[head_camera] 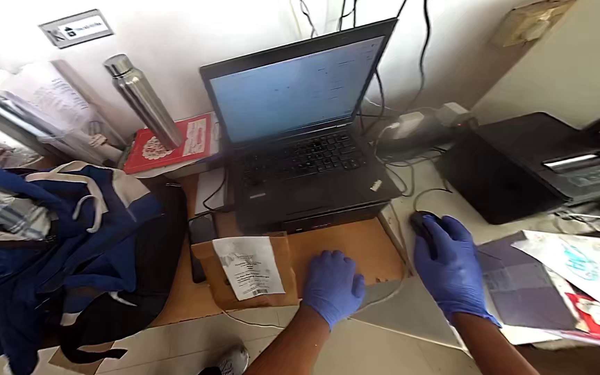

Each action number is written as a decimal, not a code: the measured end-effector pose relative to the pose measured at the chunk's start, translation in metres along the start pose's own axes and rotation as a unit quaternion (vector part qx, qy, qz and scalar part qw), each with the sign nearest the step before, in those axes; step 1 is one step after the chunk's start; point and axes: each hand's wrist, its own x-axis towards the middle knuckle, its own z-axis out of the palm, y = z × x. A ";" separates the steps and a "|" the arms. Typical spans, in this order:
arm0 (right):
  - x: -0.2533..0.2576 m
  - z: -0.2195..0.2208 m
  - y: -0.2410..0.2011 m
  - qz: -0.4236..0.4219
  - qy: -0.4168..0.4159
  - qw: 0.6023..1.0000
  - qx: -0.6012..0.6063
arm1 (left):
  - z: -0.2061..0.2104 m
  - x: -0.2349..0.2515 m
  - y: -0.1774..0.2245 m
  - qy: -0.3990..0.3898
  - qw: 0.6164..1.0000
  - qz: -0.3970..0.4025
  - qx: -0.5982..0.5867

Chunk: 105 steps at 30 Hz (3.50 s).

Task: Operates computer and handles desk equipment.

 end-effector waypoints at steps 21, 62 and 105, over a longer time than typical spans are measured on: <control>0.002 -0.003 -0.002 0.068 -0.005 0.994 -0.088 | 0.178 0.125 -0.043 0.082 0.995 0.021 0.050; 0.002 -0.002 -0.003 0.061 0.012 0.994 -0.089 | 0.180 0.126 -0.044 0.090 0.994 0.022 0.063; -0.001 -0.002 0.000 -0.006 0.000 0.999 -0.047 | 0.178 0.124 -0.045 0.075 0.996 0.044 0.021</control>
